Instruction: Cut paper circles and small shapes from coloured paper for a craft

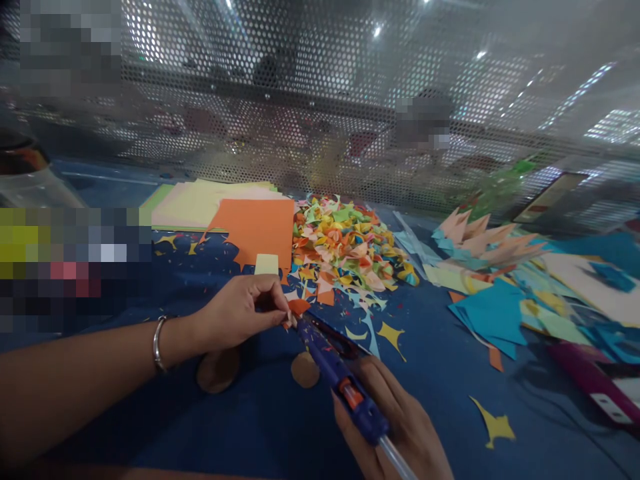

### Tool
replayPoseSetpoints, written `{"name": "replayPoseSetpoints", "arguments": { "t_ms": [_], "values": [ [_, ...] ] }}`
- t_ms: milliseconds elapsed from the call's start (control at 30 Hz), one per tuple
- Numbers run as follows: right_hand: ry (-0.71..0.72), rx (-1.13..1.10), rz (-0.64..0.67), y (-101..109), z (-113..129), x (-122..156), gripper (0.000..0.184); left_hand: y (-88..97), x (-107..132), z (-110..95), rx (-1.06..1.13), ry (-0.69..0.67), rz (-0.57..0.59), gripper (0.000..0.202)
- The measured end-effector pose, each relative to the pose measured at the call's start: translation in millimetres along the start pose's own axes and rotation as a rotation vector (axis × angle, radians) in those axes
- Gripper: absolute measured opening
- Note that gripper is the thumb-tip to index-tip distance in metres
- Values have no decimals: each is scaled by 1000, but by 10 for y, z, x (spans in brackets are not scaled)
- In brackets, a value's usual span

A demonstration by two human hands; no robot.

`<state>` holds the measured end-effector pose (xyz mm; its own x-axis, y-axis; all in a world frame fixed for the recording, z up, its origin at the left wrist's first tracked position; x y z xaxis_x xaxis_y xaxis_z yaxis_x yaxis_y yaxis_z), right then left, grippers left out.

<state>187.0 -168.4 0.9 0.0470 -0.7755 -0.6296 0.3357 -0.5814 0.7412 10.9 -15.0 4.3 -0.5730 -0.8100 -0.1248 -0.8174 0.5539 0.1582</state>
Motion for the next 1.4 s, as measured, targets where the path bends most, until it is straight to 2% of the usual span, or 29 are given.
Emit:
{"name": "replayPoseSetpoints", "arguments": {
  "t_ms": [200,733,900,1000,1133,1300,1400],
  "values": [
    [27,31,-12,-28,-78,107,27,3,-6,3,-10,-8,-1,5],
    [118,33,20,-24,-111,114,22,0,-5,-2,8,1,-14,8],
    [111,39,-19,4,-91,102,23,6,-31,-17,114,-23,-14,23],
    [92,-10,-12,5,-55,63,20,-3,-39,4,144,11,-1,35],
    [23,-27,-5,13,-47,38,18,-11,-38,37,128,59,2,27],
    [26,-56,20,7,-12,68,23,-20,-40,58,203,93,4,16],
    [-28,-40,-37,27,-12,92,21,-29,-47,52,256,95,17,12]
  ]
}}
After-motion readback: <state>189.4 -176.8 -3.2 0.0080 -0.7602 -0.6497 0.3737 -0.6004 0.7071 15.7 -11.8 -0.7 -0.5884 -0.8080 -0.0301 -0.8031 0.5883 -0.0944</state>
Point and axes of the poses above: each hand's wrist, its own x-axis away from the middle knuckle, its own y-axis out of the back of the hand, z = x × y, the point moved 5 cm from there along -x, towards the middle knuckle, and after that the axes turned 7 degrees about -z, right-handed, at the moved point
